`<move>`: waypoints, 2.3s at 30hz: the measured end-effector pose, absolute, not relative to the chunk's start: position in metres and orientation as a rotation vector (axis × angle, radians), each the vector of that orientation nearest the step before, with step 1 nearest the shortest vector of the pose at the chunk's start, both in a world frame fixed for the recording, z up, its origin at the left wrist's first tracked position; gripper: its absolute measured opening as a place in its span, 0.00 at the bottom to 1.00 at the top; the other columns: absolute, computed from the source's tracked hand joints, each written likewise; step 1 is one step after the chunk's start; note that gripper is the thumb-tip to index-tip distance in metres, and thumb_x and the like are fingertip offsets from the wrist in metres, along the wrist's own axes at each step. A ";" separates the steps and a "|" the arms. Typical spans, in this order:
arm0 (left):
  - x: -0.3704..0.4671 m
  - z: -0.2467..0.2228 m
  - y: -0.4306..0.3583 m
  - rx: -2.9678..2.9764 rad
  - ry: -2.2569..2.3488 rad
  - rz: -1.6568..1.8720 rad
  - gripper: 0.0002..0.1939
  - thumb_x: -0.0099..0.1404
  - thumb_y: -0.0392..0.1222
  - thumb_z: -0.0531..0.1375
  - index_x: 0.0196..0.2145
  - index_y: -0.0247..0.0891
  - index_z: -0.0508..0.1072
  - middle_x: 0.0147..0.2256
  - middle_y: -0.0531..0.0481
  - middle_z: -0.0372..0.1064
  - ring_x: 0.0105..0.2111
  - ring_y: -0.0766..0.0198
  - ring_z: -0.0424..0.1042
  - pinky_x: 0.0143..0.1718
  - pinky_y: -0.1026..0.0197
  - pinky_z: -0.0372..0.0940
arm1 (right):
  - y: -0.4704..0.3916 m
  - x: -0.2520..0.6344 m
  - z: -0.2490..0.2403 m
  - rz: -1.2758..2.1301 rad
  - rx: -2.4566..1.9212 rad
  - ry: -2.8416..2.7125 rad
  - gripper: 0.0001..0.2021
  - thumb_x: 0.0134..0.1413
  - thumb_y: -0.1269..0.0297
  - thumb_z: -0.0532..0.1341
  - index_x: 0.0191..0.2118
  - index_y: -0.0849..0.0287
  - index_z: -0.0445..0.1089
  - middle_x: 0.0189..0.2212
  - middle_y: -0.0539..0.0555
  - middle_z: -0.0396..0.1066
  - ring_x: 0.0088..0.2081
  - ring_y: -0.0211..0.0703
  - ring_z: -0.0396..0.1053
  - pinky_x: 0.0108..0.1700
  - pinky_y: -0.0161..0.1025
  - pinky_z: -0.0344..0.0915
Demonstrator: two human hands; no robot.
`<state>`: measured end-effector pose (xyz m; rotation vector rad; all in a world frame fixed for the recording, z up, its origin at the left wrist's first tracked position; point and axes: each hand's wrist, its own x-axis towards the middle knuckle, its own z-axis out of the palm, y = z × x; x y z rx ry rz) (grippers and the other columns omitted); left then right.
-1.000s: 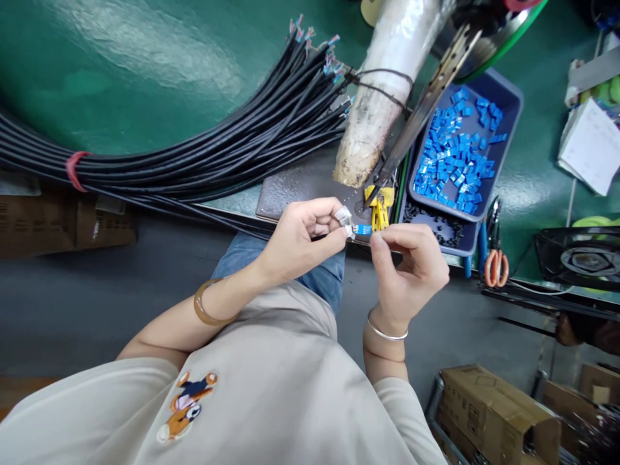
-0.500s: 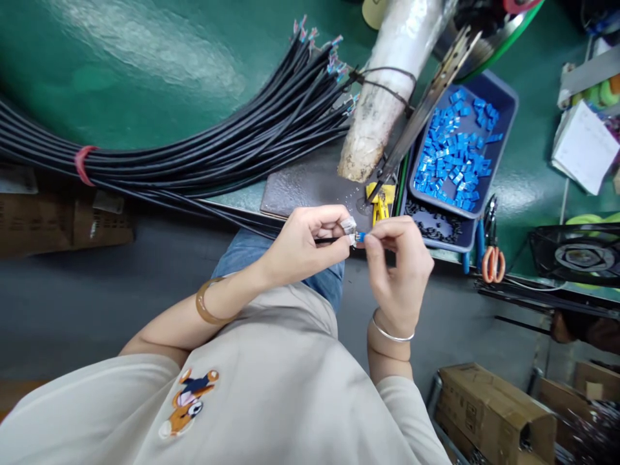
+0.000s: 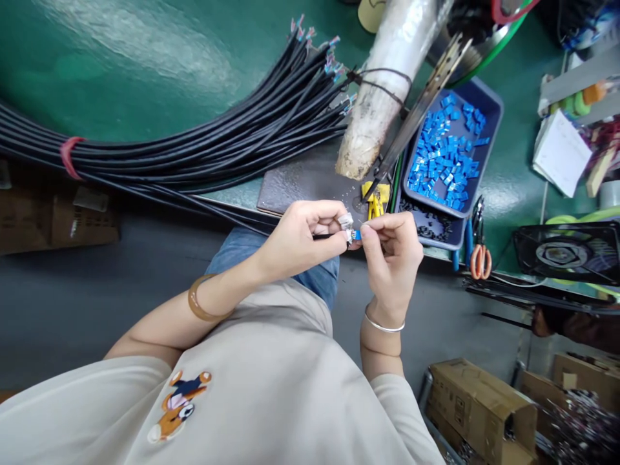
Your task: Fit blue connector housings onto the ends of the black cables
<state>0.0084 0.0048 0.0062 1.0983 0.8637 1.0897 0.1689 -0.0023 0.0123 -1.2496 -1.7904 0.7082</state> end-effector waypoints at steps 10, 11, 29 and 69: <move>0.012 0.005 0.008 1.077 0.946 1.112 0.05 0.56 0.30 0.58 0.23 0.33 0.67 0.20 0.58 0.55 0.20 0.77 0.52 0.21 0.71 0.48 | -0.003 0.171 0.014 0.182 -1.201 -1.535 0.05 0.61 0.67 0.61 0.42 0.55 0.72 0.29 0.46 0.70 0.20 0.28 0.64 0.19 0.31 0.57; 0.013 0.005 0.010 1.061 0.953 1.121 0.05 0.56 0.30 0.58 0.23 0.33 0.67 0.20 0.58 0.55 0.20 0.77 0.51 0.20 0.71 0.48 | -0.003 0.171 0.013 0.171 -1.149 -1.476 0.08 0.62 0.68 0.60 0.45 0.54 0.71 0.29 0.46 0.71 0.20 0.28 0.66 0.18 0.31 0.58; 0.022 0.005 0.025 0.989 1.059 1.228 0.09 0.54 0.31 0.61 0.20 0.36 0.65 0.19 0.56 0.57 0.21 0.74 0.57 0.22 0.70 0.56 | 0.004 0.170 0.000 0.301 -1.142 -1.822 0.05 0.58 0.72 0.61 0.38 0.55 0.67 0.48 0.55 0.76 0.44 0.44 0.79 0.44 0.45 0.80; 0.018 0.010 0.026 1.102 1.097 1.131 0.08 0.53 0.29 0.58 0.21 0.36 0.61 0.19 0.57 0.51 0.20 0.76 0.51 0.20 0.71 0.49 | 0.005 0.171 0.011 0.093 -1.139 -1.953 0.08 0.54 0.74 0.64 0.35 0.54 0.68 0.43 0.51 0.78 0.40 0.40 0.78 0.43 0.39 0.78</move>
